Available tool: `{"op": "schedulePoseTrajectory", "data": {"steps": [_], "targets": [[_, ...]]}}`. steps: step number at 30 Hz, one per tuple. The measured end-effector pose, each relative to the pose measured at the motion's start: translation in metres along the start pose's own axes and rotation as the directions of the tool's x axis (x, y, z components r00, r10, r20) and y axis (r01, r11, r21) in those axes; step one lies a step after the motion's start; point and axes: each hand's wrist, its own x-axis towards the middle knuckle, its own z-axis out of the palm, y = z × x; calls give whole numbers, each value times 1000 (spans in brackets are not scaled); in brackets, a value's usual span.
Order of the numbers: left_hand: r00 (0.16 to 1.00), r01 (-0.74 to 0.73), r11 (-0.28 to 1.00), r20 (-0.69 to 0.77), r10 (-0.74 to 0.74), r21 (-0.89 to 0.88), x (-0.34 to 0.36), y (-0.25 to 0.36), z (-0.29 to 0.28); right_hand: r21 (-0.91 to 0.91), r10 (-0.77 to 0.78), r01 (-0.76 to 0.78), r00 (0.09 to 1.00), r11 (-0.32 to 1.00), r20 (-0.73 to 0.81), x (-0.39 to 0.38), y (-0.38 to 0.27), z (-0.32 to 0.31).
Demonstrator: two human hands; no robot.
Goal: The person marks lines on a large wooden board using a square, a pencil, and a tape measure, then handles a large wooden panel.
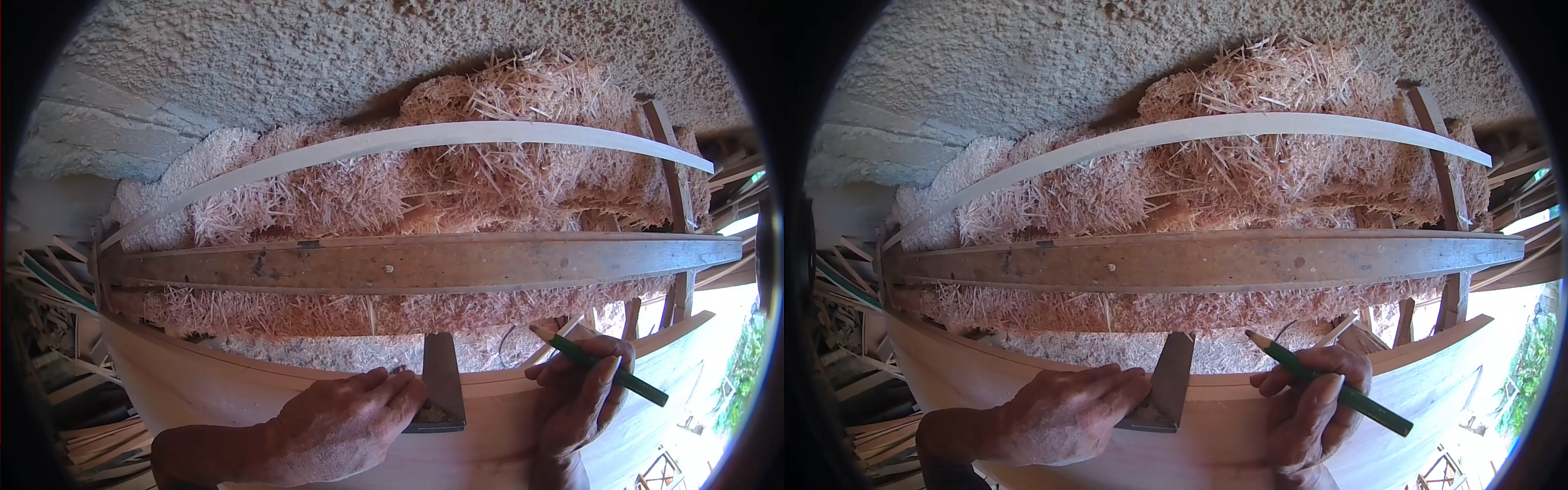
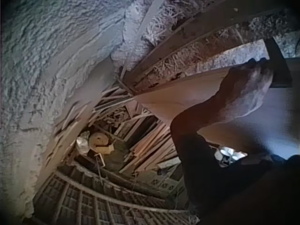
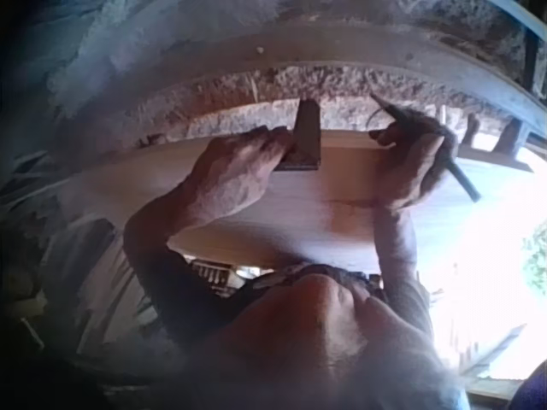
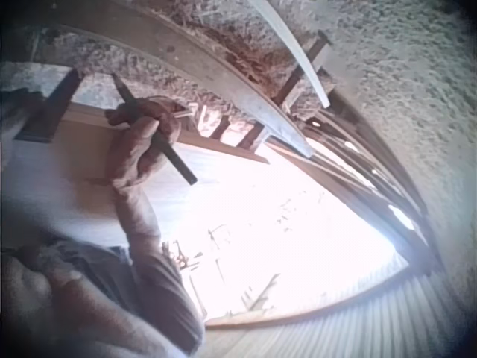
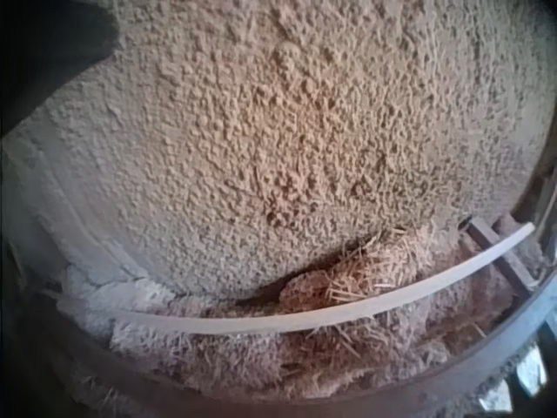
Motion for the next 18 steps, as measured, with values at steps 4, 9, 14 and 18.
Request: {"op": "schedulePoseTrajectory", "data": {"steps": [4, 9, 14, 18], "targets": [[992, 126, 982, 19, -124, -142, -1, 1, 7, -228, 98, -31, 951, 973, 292, 14, -4, -1], [986, 161, 972, 76, -150, -174, -2, 2, 6, -450, 92, 215, 817, 867, 569, 28, -10, 9], [987, 136, 978, 104, -120, -159, -3, 1, 10, -351, -148, 640, 592, 683, 792, 26, -1, 11], [984, 139, 980, 134, -120, -145, -3, 3, 7, -371, -145, 669, 583, 644, 799, 26, -1, 11]]}}
